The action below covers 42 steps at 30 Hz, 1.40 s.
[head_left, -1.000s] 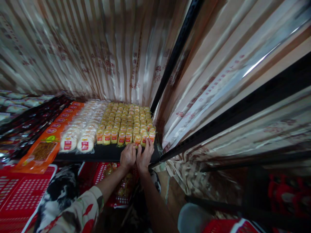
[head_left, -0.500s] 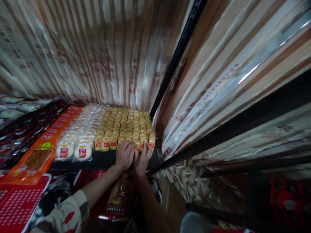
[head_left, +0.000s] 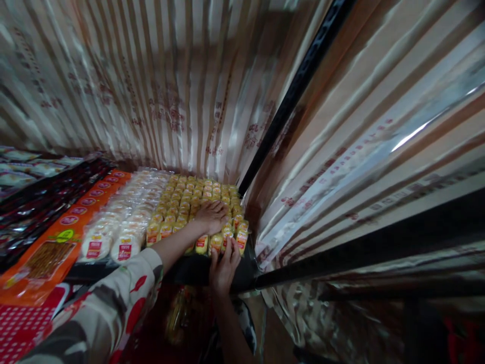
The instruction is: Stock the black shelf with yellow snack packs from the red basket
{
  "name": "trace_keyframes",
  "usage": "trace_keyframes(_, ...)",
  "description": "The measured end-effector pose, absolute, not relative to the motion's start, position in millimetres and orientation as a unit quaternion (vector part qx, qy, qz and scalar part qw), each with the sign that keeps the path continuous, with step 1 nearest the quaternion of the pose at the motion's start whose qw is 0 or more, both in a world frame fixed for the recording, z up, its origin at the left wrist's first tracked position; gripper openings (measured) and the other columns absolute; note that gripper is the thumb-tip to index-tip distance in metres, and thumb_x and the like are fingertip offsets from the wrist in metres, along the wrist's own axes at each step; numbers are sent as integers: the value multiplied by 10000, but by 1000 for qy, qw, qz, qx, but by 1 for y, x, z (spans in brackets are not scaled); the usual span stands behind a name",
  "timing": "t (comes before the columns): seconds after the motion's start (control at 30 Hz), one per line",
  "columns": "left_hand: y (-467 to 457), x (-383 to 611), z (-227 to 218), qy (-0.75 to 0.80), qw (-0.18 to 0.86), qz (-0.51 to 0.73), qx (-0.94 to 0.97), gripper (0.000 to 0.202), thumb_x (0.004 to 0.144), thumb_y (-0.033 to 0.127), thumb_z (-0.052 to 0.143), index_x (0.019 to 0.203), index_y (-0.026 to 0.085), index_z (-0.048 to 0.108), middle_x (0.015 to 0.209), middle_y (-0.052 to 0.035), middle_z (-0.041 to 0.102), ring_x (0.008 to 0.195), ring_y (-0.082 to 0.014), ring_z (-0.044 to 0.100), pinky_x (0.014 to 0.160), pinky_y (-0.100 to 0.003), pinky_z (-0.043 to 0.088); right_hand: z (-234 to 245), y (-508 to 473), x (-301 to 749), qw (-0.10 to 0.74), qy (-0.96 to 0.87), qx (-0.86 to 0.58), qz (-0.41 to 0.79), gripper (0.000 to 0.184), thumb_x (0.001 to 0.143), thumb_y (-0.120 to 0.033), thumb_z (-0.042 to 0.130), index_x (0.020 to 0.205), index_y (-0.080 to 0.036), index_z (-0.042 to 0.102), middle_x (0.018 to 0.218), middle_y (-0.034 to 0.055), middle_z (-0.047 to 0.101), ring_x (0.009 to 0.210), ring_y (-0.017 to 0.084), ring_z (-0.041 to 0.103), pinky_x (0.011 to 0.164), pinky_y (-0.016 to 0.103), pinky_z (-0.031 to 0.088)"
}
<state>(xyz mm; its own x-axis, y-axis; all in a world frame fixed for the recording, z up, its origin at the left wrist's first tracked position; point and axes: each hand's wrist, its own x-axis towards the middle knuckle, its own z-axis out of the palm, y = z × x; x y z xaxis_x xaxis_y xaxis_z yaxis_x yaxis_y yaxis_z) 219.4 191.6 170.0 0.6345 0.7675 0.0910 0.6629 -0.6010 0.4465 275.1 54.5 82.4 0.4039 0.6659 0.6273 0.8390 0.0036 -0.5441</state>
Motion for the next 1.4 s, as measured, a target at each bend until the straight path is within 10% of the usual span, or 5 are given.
trace_keyframes(0.8,212,242,185,407,156,34,899,610,920,504,166,1424,179,272,1521,-72,181,1403,-214,121,1136,-470,33,83,56,271,445,-542,-702,-126,496,922,-329,425,1379,-153,348,1282,216,428,1193,313,407,895,516,425)
trace_keyframes(1.4,190,232,203,361,82,132,920,461,884,322,391,1281,109,492,1428,-138,382,1353,-261,270,1113,-481,202,82,55,270,441,-546,-703,-119,481,926,-321,405,1373,-153,349,1327,215,385,1237,311,354,922,524,401)
